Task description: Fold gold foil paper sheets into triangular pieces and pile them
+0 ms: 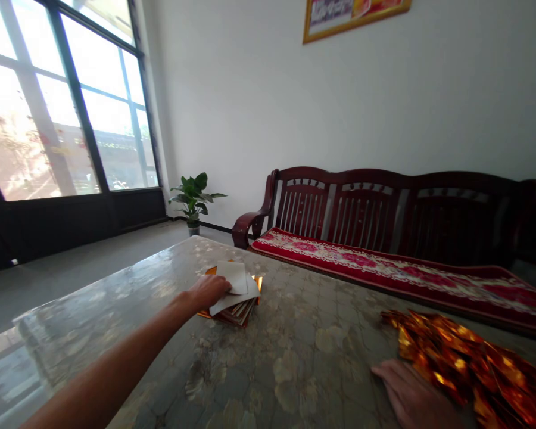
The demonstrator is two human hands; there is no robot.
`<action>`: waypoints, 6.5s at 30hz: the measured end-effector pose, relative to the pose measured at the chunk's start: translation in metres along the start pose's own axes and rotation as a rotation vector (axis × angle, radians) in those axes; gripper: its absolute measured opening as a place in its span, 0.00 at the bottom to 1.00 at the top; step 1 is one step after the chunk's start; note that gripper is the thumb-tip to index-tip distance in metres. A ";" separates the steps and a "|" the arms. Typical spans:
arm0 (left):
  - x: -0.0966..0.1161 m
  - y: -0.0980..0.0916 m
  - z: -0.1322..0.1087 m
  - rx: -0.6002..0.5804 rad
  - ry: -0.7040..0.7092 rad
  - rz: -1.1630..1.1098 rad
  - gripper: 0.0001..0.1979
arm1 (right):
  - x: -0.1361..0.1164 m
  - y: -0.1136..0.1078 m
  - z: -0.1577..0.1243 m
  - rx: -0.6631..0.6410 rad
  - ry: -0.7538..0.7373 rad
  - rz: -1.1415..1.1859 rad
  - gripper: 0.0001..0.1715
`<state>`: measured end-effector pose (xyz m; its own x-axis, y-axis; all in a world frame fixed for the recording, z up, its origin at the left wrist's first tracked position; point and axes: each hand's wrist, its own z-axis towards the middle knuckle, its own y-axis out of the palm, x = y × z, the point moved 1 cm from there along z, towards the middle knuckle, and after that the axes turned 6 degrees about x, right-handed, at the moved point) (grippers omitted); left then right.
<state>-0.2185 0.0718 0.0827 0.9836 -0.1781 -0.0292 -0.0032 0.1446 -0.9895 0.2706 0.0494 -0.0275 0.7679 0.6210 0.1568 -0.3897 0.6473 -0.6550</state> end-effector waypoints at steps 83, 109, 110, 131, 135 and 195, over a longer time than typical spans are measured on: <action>0.052 -0.006 0.009 1.007 -0.232 -0.051 0.17 | -0.024 -0.005 0.021 0.090 1.188 0.978 0.20; 0.113 -0.013 0.004 0.154 -0.026 -0.319 0.19 | -0.054 -0.050 0.040 0.248 0.036 0.091 0.11; 0.131 -0.010 -0.001 0.169 0.054 -0.429 0.22 | -0.056 -0.051 0.042 0.257 0.027 0.076 0.11; 0.223 0.076 -0.020 0.123 0.492 -0.918 0.22 | -0.061 -0.044 0.039 0.119 0.009 0.133 0.12; 0.223 0.076 -0.021 0.106 0.520 -0.754 0.21 | -0.058 -0.033 0.031 -0.108 0.032 0.240 0.14; 0.220 0.066 -0.021 0.073 0.153 -0.483 0.11 | -0.044 -0.027 0.033 -0.472 0.429 0.278 0.13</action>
<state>-0.0056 0.0220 0.0084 0.8322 -0.3806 0.4033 0.4632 0.0773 -0.8829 0.2304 0.0188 0.0081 0.8427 0.4436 -0.3052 -0.4126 0.1676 -0.8954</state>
